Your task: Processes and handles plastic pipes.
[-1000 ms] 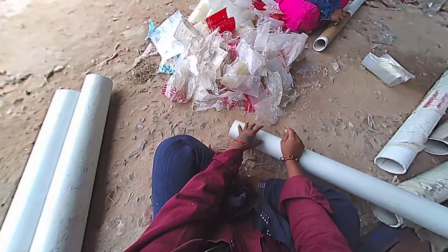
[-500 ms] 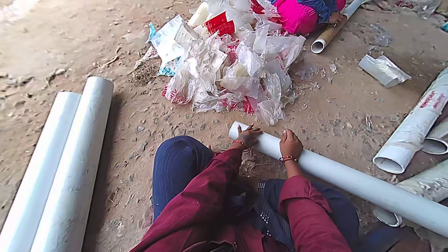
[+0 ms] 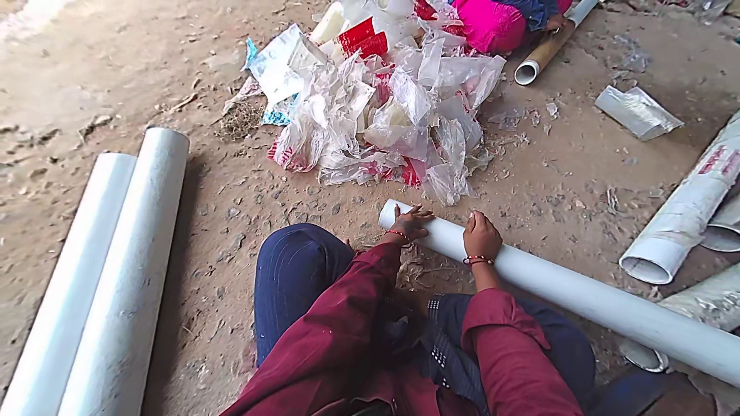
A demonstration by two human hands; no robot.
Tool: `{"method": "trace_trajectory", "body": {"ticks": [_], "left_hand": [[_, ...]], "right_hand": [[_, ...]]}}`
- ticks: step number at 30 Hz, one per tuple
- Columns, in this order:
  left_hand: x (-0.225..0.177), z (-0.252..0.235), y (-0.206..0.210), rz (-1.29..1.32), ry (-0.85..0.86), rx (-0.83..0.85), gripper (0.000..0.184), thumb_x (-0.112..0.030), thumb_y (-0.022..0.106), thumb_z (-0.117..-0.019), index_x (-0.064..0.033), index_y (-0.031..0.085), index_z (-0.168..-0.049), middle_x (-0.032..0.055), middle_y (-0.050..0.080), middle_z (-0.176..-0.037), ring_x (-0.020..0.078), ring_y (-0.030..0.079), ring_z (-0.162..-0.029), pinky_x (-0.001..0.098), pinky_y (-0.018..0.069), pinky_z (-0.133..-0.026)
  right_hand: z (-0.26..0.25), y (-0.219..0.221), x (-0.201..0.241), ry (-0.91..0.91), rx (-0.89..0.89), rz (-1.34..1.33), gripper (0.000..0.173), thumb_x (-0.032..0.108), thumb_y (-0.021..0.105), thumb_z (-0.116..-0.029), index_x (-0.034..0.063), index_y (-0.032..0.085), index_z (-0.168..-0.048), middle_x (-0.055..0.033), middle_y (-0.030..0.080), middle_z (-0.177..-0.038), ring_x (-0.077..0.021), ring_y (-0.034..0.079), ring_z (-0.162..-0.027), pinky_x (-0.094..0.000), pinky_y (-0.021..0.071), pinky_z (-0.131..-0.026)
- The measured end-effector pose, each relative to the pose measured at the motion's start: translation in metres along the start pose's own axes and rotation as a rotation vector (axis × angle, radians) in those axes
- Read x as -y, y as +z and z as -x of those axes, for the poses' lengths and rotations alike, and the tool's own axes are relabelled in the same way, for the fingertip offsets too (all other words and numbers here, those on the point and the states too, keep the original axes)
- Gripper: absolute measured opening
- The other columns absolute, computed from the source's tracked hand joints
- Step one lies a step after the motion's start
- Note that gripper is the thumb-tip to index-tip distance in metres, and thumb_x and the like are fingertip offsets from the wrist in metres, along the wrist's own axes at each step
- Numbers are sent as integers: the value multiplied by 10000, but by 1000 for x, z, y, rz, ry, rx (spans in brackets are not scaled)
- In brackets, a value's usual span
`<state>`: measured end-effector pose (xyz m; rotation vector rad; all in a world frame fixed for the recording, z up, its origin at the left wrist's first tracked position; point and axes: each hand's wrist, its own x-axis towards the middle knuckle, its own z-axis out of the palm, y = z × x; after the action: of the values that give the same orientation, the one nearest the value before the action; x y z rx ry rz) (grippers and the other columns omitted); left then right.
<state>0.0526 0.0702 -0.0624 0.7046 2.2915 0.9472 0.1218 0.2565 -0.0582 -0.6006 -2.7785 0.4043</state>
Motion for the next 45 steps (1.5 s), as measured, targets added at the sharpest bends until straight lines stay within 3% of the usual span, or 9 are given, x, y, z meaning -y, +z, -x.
{"method": "trace_trajectory", "body": {"ticks": [3,8,13,16,19,24,28,33,45], "left_hand": [[7,1,-2,83,19,-47,441,22,538,-988,-77,639,-1406,63,546,-1539,282,298,-1558,713,-29,-1205],[11,8,-14,137,-69,-193,409,45,481,-1005,-44,664,-1361,148,639,-1418,323,536,-1397,513,303,-1224],[7,3,0,-16,8,-81,707,-350,813,-887,-82,550,-1486,118,486,-1579,325,263,-1563,640,7,-1250],[4,-1,18,-172,-16,-138,813,-552,806,-829,-181,545,-1503,48,487,-1585,317,255,-1566,660,6,-1242],[4,-1,22,-127,7,-143,614,-477,712,-945,-232,571,-1489,24,495,-1582,296,272,-1561,661,1,-1240],[-6,3,1,353,-340,-742,328,-84,402,-1103,54,641,-1280,234,698,-1246,387,634,-1240,526,435,-1116],[-21,27,-40,625,-761,-707,437,-140,403,-1119,-8,400,-1535,216,454,-1567,356,405,-1481,509,307,-1211],[12,-2,-1,614,-685,-649,583,-374,502,-1095,44,447,-1497,335,466,-1505,449,419,-1452,580,314,-1191],[-5,11,-11,735,-698,-720,472,-334,471,-1111,48,610,-1351,274,554,-1456,369,482,-1424,522,332,-1182]], "right_hand": [[2,0,-1,0,4,-4,366,157,435,-1087,-43,694,-1253,-257,735,-1149,-428,711,-1083,-570,515,-938],[2,1,-3,-11,-20,-7,367,160,432,-1087,-35,698,-1250,-253,739,-1140,-427,716,-1070,-567,521,-927],[2,0,-3,4,-4,-17,373,164,428,-1092,-35,690,-1268,-256,733,-1161,-434,708,-1089,-572,515,-940],[0,1,-3,8,4,-22,370,167,430,-1094,-32,693,-1263,-257,733,-1156,-434,709,-1081,-572,516,-934],[-1,1,-3,9,-3,-14,367,168,434,-1092,-33,697,-1250,-262,734,-1138,-433,715,-1059,-575,521,-917],[-1,1,-2,-19,-59,-25,348,142,452,-1081,-52,703,-1225,-276,738,-1100,-459,721,-1022,-594,527,-875],[5,1,-1,-37,-107,-50,331,120,476,-1066,-56,718,-1206,-267,749,-1084,-448,737,-996,-577,552,-861],[5,0,-12,-89,-426,-208,251,48,582,-975,-69,760,-1107,-238,774,-993,-405,772,-863,-544,605,-747],[30,-127,-107,769,-705,-1025,309,92,379,-1121,-115,559,-1263,-36,583,-666,-38,519,-443,-186,450,-444]]}}
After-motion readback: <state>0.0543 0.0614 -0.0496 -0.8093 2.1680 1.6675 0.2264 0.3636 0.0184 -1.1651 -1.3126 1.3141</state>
